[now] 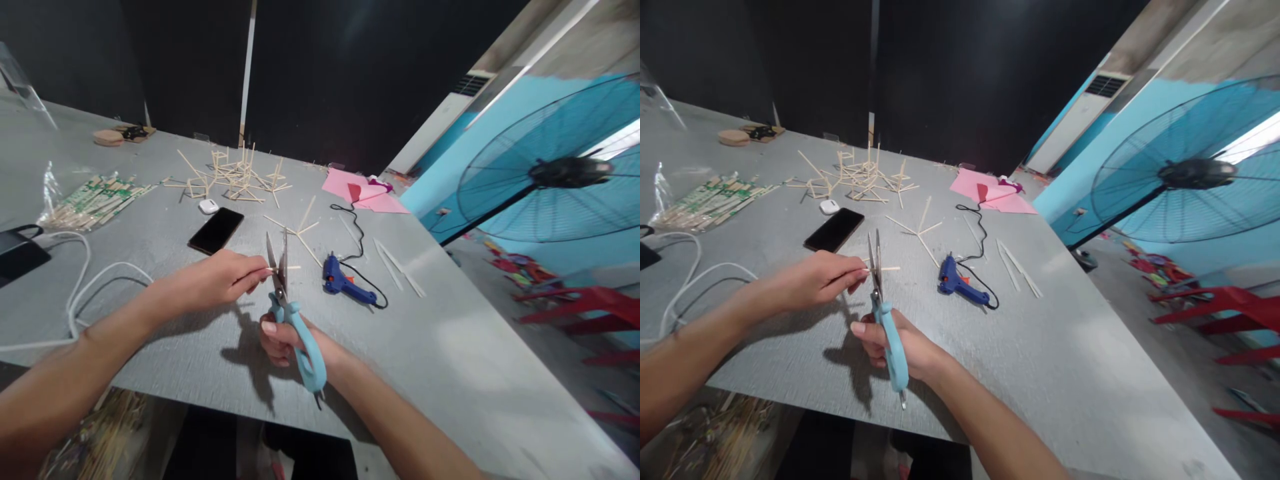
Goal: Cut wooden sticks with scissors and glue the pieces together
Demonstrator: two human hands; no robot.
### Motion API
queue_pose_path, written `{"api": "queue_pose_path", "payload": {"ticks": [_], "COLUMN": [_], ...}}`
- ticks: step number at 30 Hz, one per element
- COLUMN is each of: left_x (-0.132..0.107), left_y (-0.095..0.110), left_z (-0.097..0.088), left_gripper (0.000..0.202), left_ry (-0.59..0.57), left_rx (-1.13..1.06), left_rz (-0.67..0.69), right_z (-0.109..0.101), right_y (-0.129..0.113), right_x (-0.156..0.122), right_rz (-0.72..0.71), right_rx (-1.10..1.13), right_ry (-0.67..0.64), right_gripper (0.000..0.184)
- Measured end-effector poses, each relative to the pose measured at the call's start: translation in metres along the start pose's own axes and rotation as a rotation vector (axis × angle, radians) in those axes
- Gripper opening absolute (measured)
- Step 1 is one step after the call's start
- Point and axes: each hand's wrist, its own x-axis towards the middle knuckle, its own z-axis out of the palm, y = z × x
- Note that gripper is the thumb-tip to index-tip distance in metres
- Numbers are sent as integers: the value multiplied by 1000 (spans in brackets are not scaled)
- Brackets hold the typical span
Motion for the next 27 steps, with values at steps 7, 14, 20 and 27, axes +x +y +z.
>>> {"api": "queue_pose_path", "payload": {"ticks": [7,14,20,27], "left_x": [0,-1,1,1], "left_y": [0,6,13,13], "left_z": [2,9,14,4], "left_gripper": [33,38,49,42], "left_ry": [27,104,121,67], "left_rx": [13,-113,-358,-289], "left_rz": [43,-97,-232,-158], "right_z": [8,10,6,1], "right_y": [6,0,-4,4], "right_x": [-1,5,4,3], "right_rz": [-10,-117,-123,-84], "right_rx": [-28,-258,-287,-122], "right_ry": [166,316,325,151], "right_gripper": [31,29,43,62]}}
